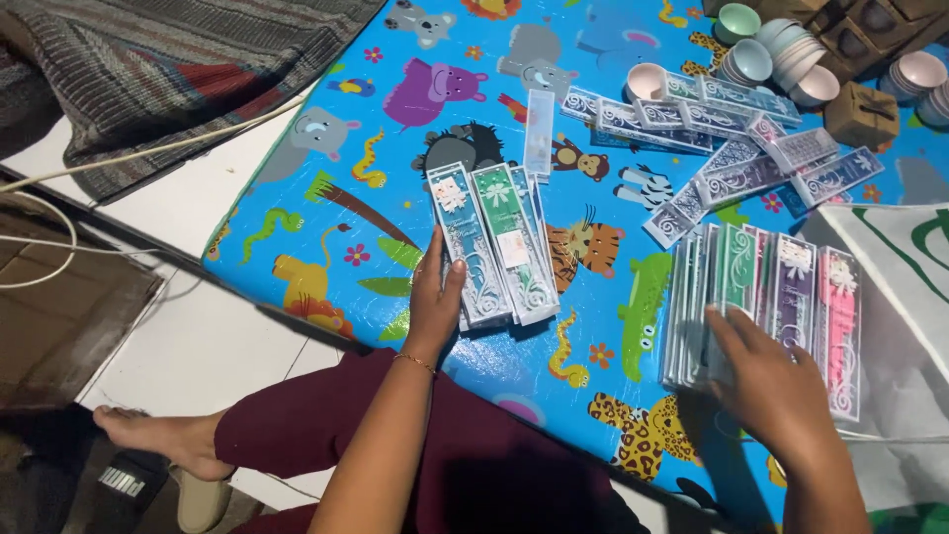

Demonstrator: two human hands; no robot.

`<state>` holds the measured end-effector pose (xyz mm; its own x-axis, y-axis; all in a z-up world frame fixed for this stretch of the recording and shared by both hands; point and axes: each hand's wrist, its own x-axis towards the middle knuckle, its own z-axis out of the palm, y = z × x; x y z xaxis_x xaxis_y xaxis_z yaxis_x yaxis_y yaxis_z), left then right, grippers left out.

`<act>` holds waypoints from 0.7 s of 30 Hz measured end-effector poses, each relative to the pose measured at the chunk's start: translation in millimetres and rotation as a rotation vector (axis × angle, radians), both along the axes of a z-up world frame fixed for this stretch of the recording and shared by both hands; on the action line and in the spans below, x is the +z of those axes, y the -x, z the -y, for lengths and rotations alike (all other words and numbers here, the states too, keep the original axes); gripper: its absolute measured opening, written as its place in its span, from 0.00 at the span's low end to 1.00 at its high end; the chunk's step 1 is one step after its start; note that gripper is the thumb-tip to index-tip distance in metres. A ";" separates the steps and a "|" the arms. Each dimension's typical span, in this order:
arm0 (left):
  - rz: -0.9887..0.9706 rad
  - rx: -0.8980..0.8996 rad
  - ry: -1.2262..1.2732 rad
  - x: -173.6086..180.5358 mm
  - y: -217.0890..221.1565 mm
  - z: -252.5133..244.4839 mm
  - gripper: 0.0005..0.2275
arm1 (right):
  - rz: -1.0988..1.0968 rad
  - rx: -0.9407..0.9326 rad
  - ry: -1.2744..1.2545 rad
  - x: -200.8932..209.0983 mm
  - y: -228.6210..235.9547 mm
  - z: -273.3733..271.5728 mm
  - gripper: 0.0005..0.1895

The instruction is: The person sorts various colors of flat rectangular packaged items on a patterned blue mat, grouping them by color and stacking them together.

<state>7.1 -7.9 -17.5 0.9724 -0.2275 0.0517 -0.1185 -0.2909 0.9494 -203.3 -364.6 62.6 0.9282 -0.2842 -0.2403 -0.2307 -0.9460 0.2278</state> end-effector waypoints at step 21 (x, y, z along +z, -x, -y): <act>0.073 -0.028 -0.003 7.0 1.7 -2.8 0.33 | 0.945 0.587 -0.328 -32.3 -120.2 -159.1 0.31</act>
<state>5.3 -5.1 -10.5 0.9594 -0.2546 0.1213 -0.1952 -0.2891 0.9372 -83.1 -205.4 30.3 0.7453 0.1968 0.6370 0.3156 -0.9457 -0.0772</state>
